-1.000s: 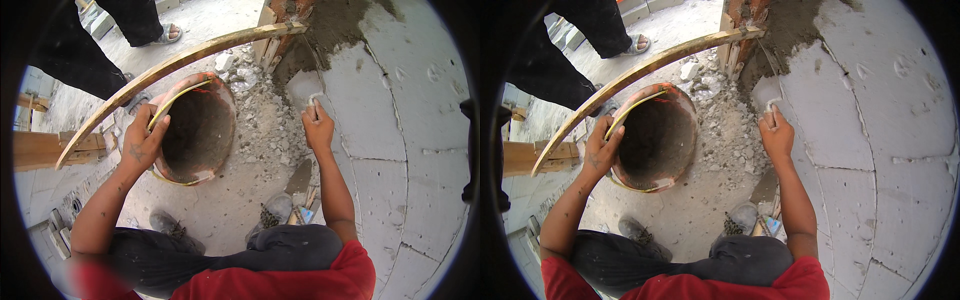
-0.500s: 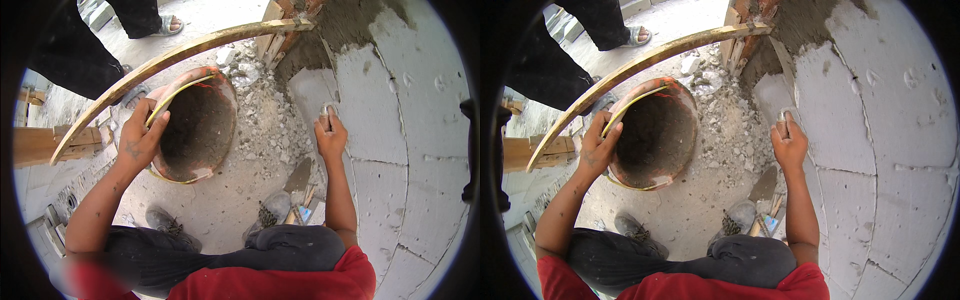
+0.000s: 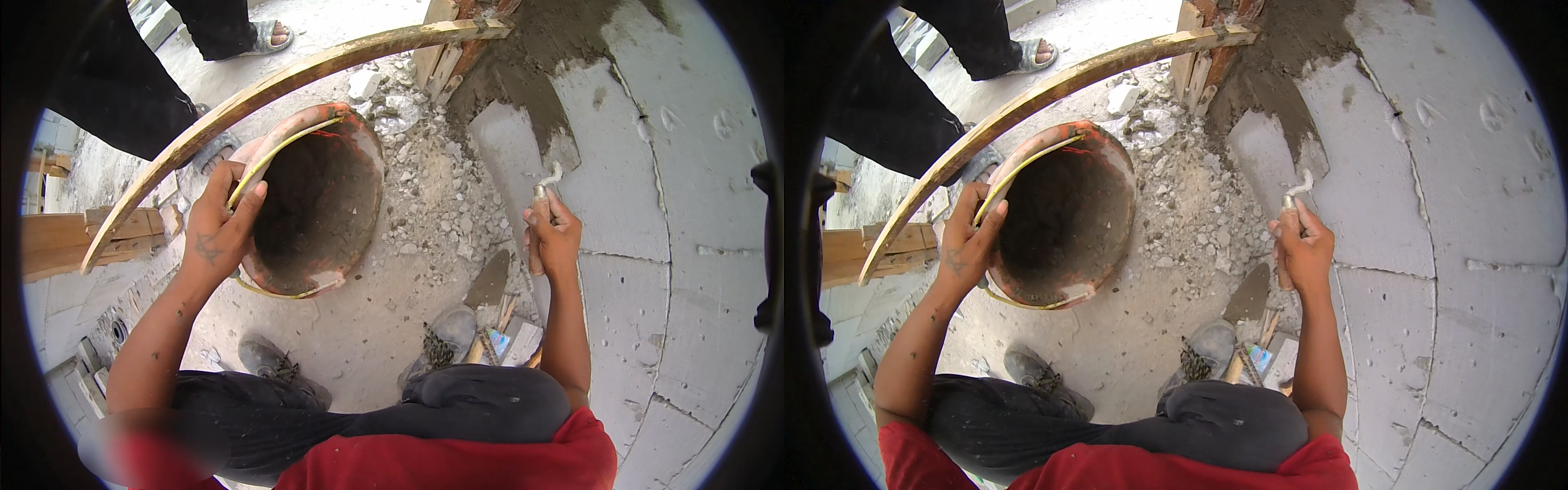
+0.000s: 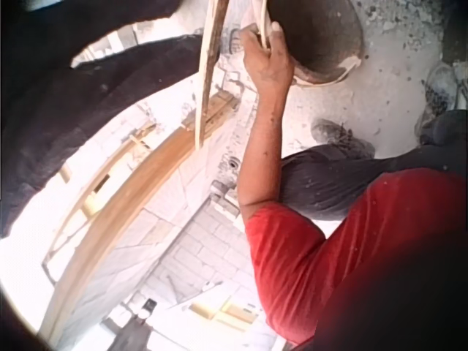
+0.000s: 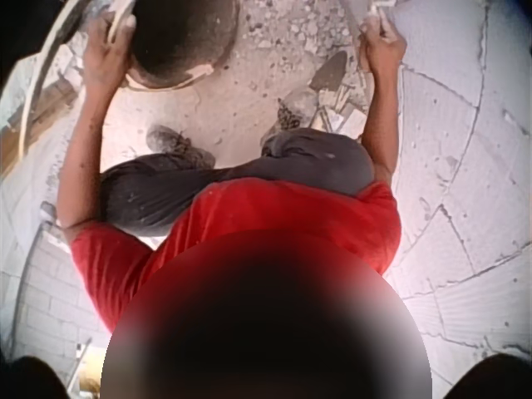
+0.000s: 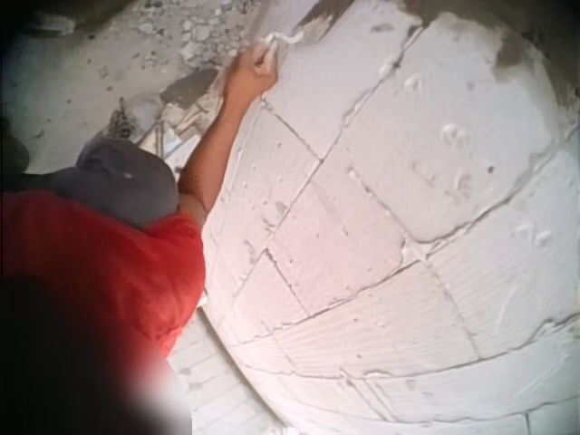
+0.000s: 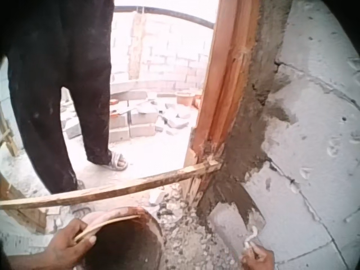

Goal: The person scoops cement from a bucket with a trowel and applies it to the floor along a wooden guide. They repeatedly smooth the cement into the gaps between tiles and the wooden frame.

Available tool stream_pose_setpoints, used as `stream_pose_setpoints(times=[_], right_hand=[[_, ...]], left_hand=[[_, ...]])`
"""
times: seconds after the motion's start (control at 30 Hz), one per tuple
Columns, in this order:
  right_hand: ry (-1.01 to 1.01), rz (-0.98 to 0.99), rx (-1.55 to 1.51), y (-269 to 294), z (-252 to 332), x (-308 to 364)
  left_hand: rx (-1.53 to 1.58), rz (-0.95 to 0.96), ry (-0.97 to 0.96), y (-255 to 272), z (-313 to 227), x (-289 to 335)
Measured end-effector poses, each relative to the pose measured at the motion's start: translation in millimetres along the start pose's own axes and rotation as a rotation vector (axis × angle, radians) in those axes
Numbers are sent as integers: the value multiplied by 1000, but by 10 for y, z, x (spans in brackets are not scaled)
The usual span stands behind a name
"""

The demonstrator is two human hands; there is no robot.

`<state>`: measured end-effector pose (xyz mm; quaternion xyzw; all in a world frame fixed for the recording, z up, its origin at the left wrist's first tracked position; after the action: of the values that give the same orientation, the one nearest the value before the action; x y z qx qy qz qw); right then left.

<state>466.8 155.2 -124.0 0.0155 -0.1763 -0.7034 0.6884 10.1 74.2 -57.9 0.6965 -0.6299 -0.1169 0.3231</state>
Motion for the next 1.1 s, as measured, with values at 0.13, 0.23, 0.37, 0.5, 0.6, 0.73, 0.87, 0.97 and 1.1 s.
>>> stream_pose_setpoints(times=[0.13,0.23,0.37,0.5,0.6,0.73,0.87,0.97,1.1], right_hand=[[25,14,140,-28,-68,106],[67,42,83,-285,-243,-91],[213,0,384,-713,-436,-625],[244,-108,524,-869,-473,-886],[273,-157,532,-816,-390,-809],[321,-208,523,-662,-263,-650],[316,-200,404,-521,-200,-552],[374,-199,384,-429,-91,-451],[419,-208,418,-287,68,-308]], left_hand=[[-9,-24,-22,36,25,-9],[48,-24,0,27,55,-25],[-64,-86,-217,-10,-101,-36],[-31,-16,-71,-82,-68,-16],[-30,7,-25,-123,-75,-9],[-47,8,-132,-194,-167,-45],[-54,40,-120,-251,-179,-75],[-42,72,-108,-280,-186,-67],[-68,94,-101,-294,-192,-44]])
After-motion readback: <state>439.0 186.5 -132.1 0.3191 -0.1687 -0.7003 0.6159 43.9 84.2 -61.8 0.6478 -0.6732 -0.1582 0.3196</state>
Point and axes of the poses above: each hand's wrist, its own x-axis away from the middle knuckle, its own y-axis out of the back of the hand, z = x × y, the point moved 6 cm from there along -x, towards the middle knuckle, and after that the axes turned 5 degrees about z, right-handed, at the moved point
